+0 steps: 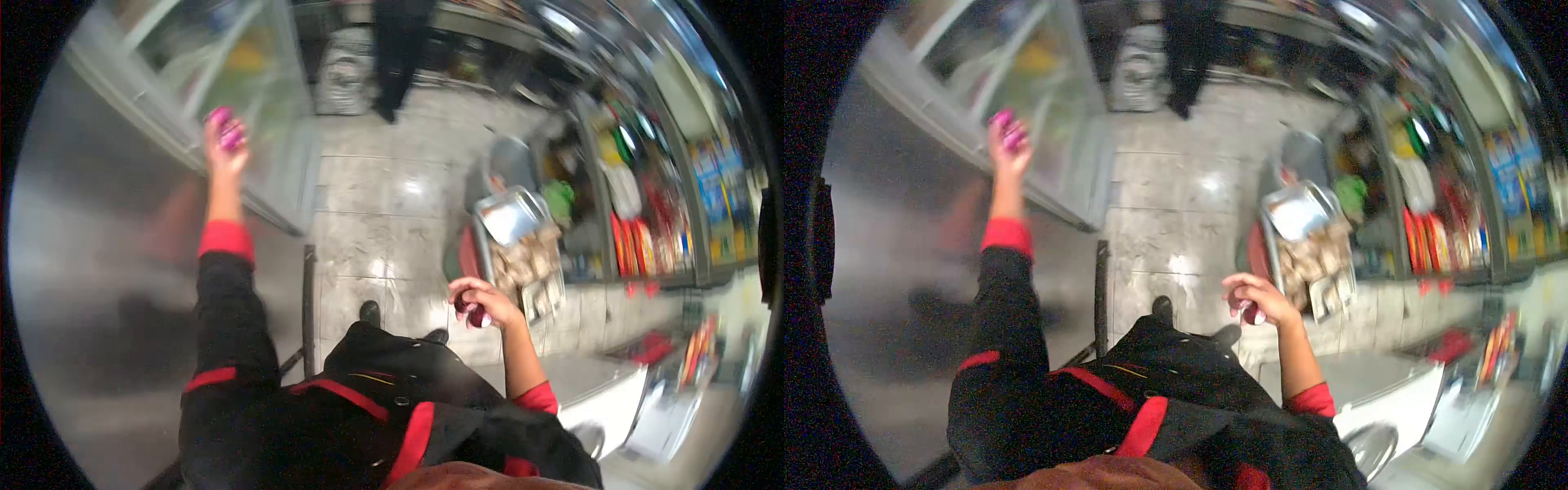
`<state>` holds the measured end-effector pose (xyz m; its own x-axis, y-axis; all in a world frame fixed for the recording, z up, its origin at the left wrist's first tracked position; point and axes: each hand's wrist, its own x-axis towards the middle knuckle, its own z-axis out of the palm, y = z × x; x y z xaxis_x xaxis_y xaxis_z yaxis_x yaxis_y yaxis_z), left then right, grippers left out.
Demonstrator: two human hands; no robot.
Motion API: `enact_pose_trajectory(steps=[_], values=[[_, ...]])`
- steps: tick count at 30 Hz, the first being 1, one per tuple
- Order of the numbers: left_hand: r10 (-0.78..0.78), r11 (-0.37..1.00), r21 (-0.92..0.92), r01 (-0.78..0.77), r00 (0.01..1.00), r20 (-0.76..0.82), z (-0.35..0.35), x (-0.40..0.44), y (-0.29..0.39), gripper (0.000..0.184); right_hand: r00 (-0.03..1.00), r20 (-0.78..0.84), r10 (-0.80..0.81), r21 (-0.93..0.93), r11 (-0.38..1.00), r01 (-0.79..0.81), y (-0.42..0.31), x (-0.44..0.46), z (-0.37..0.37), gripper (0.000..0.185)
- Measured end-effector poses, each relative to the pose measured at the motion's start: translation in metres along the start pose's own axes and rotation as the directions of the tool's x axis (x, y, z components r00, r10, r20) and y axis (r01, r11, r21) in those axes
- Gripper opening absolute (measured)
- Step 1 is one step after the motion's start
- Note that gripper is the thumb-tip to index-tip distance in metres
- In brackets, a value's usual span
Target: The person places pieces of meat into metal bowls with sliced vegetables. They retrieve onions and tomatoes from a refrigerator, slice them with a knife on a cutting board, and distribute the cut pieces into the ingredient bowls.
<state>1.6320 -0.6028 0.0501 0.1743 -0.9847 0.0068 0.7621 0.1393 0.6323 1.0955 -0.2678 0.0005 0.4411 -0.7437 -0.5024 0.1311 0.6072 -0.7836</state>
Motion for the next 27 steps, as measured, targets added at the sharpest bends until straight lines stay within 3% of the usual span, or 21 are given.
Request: enact_pose_trajectory(steps=[2,3,4,5,6,7,8,10,12,14,18,20,22,24,25,27], values=[[0.017,0.993,0.120,-0.012,0.999,-0.045,0.020,-0.016,-0.010,0.021,0.997,-0.052,-0.057,0.136,0.989,0.064,0.026,-0.047,-0.027,0.038],[-0.244,0.968,0.022,0.251,0.914,0.324,-0.037,0.023,-0.007,0.019,0.989,-0.138,-0.059,0.245,0.965,0.092,0.038,-0.075,-0.033,0.036],[-0.189,0.968,0.193,0.160,0.971,0.144,-0.005,-0.008,-0.026,0.019,0.974,-0.217,-0.061,0.344,0.929,0.135,0.049,-0.100,-0.037,0.034],[-0.065,0.940,0.339,0.037,0.995,0.072,0.006,-0.033,-0.060,0.025,0.938,-0.340,-0.070,0.446,0.866,0.227,0.070,-0.121,-0.044,0.031],[-0.247,0.926,0.345,0.156,0.939,0.239,-0.021,-0.031,-0.085,0.031,0.896,-0.441,-0.061,0.538,0.781,0.318,0.094,-0.139,-0.053,0.028],[-0.528,0.848,0.191,0.495,0.820,0.219,-0.009,-0.051,-0.111,0.036,0.863,-0.502,-0.055,0.652,0.631,0.420,0.133,-0.148,-0.072,0.025],[-0.697,0.692,0.072,0.718,0.639,0.326,-0.001,-0.079,-0.151,0.041,0.812,-0.583,0.026,0.702,0.519,0.487,0.158,-0.160,-0.084,0.026],[-0.749,0.650,0.193,0.735,0.577,0.325,0.029,-0.154,-0.241,0.049,0.794,-0.606,0.053,0.737,0.412,0.535,0.214,-0.175,-0.100,0.027],[-0.846,0.506,0.069,0.860,0.480,0.231,0.060,-0.224,-0.329,0.058,0.799,-0.581,0.154,0.774,0.407,0.485,0.239,-0.195,-0.100,0.027],[-0.916,0.247,-0.088,0.965,0.262,0.305,0.118,-0.301,-0.408,0.060,0.821,-0.568,0.059,0.787,0.331,0.521,0.282,-0.208,-0.108,0.028],[-0.888,-0.089,0.160,0.983,-0.151,0.435,0.230,-0.441,-0.520,0.065,0.749,-0.658,0.075,0.741,0.241,0.627,0.305,-0.279,-0.119,0.030],[-0.823,-0.249,0.301,0.920,-0.365,0.434,0.274,-0.494,-0.565,0.067,0.650,-0.755,0.091,0.641,0.313,0.701,0.317,-0.325,-0.130,0.032],[-0.749,-0.329,0.445,0.833,-0.518,0.414,0.309,-0.534,-0.603,0.067,0.545,-0.826,0.143,0.556,0.357,0.750,0.311,-0.382,-0.138,0.036],[-0.699,-0.357,0.524,0.773,-0.594,0.399,0.341,-0.568,-0.630,0.068,0.418,-0.889,0.186,0.456,0.434,0.777,0.318,-0.426,-0.149,0.038],[-0.690,-0.384,0.530,0.756,-0.616,0.380,0.352,-0.583,-0.644,0.069,0.412,-0.894,0.176,0.446,0.439,0.780,0.322,-0.444,-0.156,0.038],[-0.684,-0.348,0.586,0.732,-0.625,0.375,0.375,-0.611,-0.663,0.069,0.252,-0.930,0.269,0.363,0.551,0.751,0.326,-0.478,-0.175,0.038]])
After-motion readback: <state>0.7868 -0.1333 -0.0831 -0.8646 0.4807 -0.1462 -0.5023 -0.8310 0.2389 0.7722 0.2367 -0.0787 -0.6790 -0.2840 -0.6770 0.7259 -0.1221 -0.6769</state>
